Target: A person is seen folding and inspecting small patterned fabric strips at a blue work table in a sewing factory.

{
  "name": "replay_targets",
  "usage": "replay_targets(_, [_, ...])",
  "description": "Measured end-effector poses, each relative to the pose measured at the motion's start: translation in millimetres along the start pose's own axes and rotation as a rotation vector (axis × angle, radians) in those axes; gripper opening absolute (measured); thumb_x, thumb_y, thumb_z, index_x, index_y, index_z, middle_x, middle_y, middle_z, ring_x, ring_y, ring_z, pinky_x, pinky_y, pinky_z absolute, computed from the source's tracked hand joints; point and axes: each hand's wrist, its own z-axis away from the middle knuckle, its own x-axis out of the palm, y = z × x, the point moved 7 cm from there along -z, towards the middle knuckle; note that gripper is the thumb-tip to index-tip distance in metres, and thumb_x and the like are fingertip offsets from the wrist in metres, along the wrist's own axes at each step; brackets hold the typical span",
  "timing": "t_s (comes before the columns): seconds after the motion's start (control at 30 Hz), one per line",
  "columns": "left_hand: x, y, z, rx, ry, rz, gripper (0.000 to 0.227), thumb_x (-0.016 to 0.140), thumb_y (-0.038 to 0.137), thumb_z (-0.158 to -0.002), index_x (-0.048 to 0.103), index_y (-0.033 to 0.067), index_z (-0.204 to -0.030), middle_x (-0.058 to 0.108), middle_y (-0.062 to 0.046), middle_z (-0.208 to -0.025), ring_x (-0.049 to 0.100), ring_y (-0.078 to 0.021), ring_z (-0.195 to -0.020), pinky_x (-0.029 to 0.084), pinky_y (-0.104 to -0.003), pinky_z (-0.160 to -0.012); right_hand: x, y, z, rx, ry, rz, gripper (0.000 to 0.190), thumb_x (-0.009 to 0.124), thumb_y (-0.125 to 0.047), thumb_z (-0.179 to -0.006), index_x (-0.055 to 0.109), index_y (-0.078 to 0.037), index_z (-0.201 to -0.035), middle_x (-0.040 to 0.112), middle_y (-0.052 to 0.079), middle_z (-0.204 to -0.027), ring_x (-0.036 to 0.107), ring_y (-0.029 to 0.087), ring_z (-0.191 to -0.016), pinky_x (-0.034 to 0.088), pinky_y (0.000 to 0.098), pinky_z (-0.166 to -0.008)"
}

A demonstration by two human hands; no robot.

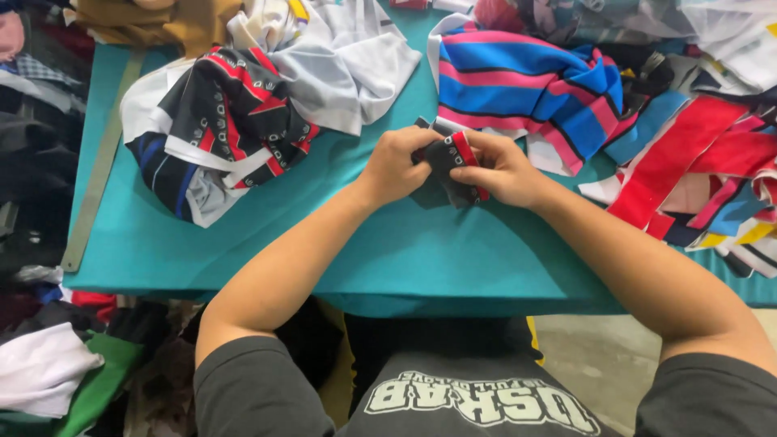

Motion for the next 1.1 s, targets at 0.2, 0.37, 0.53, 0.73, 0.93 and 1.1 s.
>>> replay_targets(0.2, [-6.5,30.1,-0.7,0.037,0.031,0.043,0.049,0.064,-0.009,-0.072,0.072,0.012,-0.116,0.07,-0.012,-0.078,0.067,-0.0304,-0.069,0.061,-0.032,-0.058,-3.0,7.0,3.3,0.014,0.022,-0.006,0.034,0.07,0.002,-0.091,0.069,-0.004,-0.124,0.067,0.013,-0.066,0.064,0.014,-0.05,0.051,0.0252,-0.043])
replay_targets(0.37, [-18.9,44.2,0.3,0.132,0.091,-0.147,0.069,0.071,0.009,-0.094,0.042,0.0254,-0.154,0.056,-0.006,-0.114,0.06,-0.0215,-0.095,0.056,-0.032,-0.082,-2.3,-19.7,0.6,0.141,0.0,-0.099,0.04,0.07,-0.013,-0.095,0.063,0.0,-0.132,0.072,0.007,-0.115,0.071,0.018,-0.101,0.062,0.031,-0.085])
replay_targets(0.53, [-31.0,85.5,0.5,0.384,0.181,-0.356,0.054,0.079,0.006,-0.101,0.052,0.02,-0.145,0.053,-0.01,-0.128,0.061,-0.0272,-0.104,0.059,-0.039,-0.089,8.7,-48.0,5.9,0.132,-0.025,-0.206,0.041,0.07,-0.012,-0.095,0.06,0.0,-0.133,0.069,0.006,-0.108,0.071,0.017,-0.094,0.064,0.0325,-0.08])
replay_targets(0.73, [-57.7,132.6,-24.7,0.524,0.224,-0.258,0.023,0.068,-0.002,-0.102,0.066,0.0075,-0.123,0.062,-0.011,-0.111,0.063,-0.0289,-0.093,0.057,-0.04,-0.087,17.3,-85.3,18.9,0.088,0.007,-0.256,0.056,0.072,-0.015,-0.092,0.055,0.005,-0.141,0.07,0.011,-0.113,0.073,0.021,-0.097,0.065,0.0332,-0.085])
replay_targets(0.93, [-73.9,123.4,-46.3,0.392,0.218,-0.208,0.02,0.066,-0.003,-0.098,0.07,0.0069,-0.115,0.064,-0.013,-0.11,0.066,-0.0308,-0.101,0.055,-0.04,-0.089,2.7,-121.1,31.4,-0.064,0.062,-0.176,0.034,0.069,-0.021,-0.098,0.065,0.004,-0.12,0.071,0.015,-0.105,0.073,0.023,-0.092,0.067,0.0314,-0.079])
replay_targets(1.1, [-36.7,117.8,-32.9,0.303,0.001,-0.006,0.012,0.065,0.011,-0.103,0.07,0.0017,-0.108,0.067,-0.011,-0.106,0.062,-0.0215,-0.083,0.056,-0.033,-0.071,-9.0,-129.3,25.4,-0.068,0.129,-0.231,0.031,0.067,-0.013,-0.098,0.062,0.005,-0.123,0.072,0.02,-0.094,0.075,0.024,-0.075,0.064,0.0287,-0.058])
